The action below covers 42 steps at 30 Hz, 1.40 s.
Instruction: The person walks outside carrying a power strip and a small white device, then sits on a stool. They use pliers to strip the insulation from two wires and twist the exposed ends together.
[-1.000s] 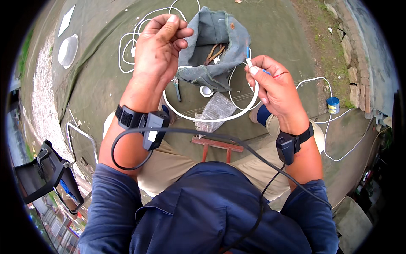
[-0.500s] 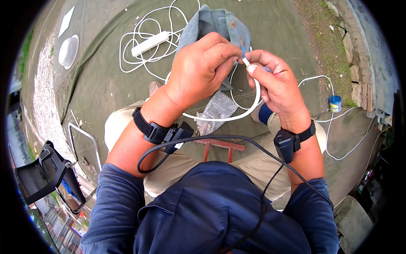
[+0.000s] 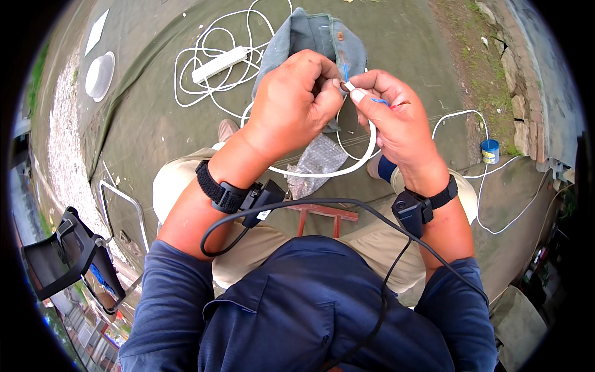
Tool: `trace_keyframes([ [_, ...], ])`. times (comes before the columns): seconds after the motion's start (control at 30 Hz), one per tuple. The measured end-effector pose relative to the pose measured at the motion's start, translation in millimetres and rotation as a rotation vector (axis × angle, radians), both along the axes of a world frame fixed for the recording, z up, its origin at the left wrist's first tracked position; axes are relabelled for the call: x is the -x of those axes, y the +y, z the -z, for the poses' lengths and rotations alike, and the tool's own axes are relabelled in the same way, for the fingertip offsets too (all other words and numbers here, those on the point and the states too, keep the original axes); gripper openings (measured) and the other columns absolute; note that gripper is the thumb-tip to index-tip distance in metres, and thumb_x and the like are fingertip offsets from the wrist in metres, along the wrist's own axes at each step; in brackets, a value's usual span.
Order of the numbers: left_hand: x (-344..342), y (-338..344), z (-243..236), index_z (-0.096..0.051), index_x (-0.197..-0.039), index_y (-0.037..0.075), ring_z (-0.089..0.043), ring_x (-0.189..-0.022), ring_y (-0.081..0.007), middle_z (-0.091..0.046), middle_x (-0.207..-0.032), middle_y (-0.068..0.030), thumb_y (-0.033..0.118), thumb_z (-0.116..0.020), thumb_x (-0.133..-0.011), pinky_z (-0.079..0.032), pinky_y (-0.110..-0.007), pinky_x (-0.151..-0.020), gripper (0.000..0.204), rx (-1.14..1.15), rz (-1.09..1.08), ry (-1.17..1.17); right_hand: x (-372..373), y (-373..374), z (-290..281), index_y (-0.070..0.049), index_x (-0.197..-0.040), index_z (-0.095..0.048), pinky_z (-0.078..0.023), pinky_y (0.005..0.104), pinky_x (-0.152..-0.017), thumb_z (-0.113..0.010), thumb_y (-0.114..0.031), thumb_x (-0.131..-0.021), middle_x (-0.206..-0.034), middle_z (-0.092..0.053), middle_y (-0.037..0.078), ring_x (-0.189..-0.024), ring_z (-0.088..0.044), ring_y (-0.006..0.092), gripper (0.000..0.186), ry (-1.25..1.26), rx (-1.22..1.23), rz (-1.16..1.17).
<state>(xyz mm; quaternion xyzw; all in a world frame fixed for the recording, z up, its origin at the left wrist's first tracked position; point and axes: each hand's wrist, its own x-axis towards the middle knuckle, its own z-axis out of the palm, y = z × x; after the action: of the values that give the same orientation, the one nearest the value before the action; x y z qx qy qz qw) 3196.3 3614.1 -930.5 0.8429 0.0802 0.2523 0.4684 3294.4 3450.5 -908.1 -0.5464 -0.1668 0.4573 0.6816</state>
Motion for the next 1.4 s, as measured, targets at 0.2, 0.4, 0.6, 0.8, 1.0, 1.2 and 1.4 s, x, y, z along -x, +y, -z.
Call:
trace_keyframes([
  [0.2, 5, 38, -15, -0.062, -0.096, -0.002, -0.061, -0.063, -0.0079, -0.065, -0.077, -0.004, 0.006, -0.054, -0.092, -0.05, -0.025, -0.058, 0.012, 0.504, -0.204, 0.172, -11, -22, 3, 0.0, -0.109, -0.062, -0.045, 0.0213, -0.065, -0.064, -0.009, -0.095, -0.088, -0.064, 0.0, -0.071, -0.054, 0.0046, 0.017, -0.126, -0.008, 0.092],
  [0.4, 5, 7, -9, -0.063, -0.108, 0.001, -0.065, -0.074, -0.0083, -0.067, -0.091, -0.0043, 0.003, -0.061, -0.095, -0.052, -0.022, -0.064, 0.013, 0.112, -0.011, 0.063, -7, -12, -6, -0.001, -0.106, -0.062, -0.045, 0.021, -0.064, -0.064, -0.012, -0.096, -0.087, -0.063, -0.001, -0.071, -0.054, 0.0029, 0.016, -0.272, 0.087, 0.063],
  [0.6, -1, 1, -7, -0.067, -0.104, 0.006, -0.061, -0.066, -0.0107, -0.066, -0.091, -0.0036, -0.002, -0.071, -0.083, -0.046, -0.023, -0.052, 0.023, -0.158, 0.07, -0.103, -4, -11, 1, -0.001, -0.106, -0.062, -0.042, 0.0202, -0.063, -0.064, -0.013, -0.096, -0.088, -0.063, -0.001, -0.072, -0.051, 0.0028, 0.016, -0.28, 0.038, 0.008],
  [0.8, 1, 2, -5, -0.066, -0.094, 0.005, -0.059, -0.063, -0.0145, -0.065, -0.084, -0.0053, -0.003, -0.069, -0.08, -0.047, -0.027, -0.053, 0.016, -0.225, 0.093, -0.132, 1, -5, -2, 0.0, -0.105, -0.062, -0.04, 0.02, -0.064, -0.065, -0.011, -0.096, -0.086, -0.062, -0.002, -0.074, -0.05, 0.0017, 0.015, -0.32, 0.089, 0.008],
  [1.0, 3, 38, -13, -0.065, -0.091, 0.005, -0.063, -0.065, -0.0193, -0.062, -0.077, -0.0068, 0.004, -0.069, -0.08, -0.051, -0.031, -0.059, 0.011, -0.179, -0.213, -0.016, -8, -17, -1, 0.0, -0.104, -0.063, -0.041, 0.0206, -0.062, -0.065, -0.011, -0.095, -0.081, -0.062, -0.002, -0.071, -0.052, 0.0025, 0.014, -0.323, 0.078, 0.122],
  [1.2, 3, 13, -7, -0.066, -0.101, 0.003, -0.059, -0.069, -0.0064, -0.061, -0.086, -0.0018, 0.001, -0.066, -0.091, -0.048, -0.022, -0.06, 0.011, -0.06, -0.02, -0.01, -7, -12, -11, 0.0, -0.104, -0.062, -0.043, 0.0204, -0.063, -0.064, -0.014, -0.097, -0.081, -0.063, -0.001, -0.069, -0.054, 0.0036, 0.016, -0.304, 0.14, 0.078],
  [1.4, 0, -5, -6, -0.066, -0.101, 0.008, -0.062, -0.068, -0.0239, -0.062, -0.082, -0.0071, 0.004, -0.073, -0.082, -0.05, -0.034, -0.059, 0.021, -0.047, 0.062, -0.078, -6, -13, 0, 0.0, -0.105, -0.062, -0.045, 0.0211, -0.064, -0.064, -0.012, -0.096, -0.088, -0.065, 0.0, -0.072, -0.055, 0.004, 0.015, -0.294, 0.069, 0.033],
])
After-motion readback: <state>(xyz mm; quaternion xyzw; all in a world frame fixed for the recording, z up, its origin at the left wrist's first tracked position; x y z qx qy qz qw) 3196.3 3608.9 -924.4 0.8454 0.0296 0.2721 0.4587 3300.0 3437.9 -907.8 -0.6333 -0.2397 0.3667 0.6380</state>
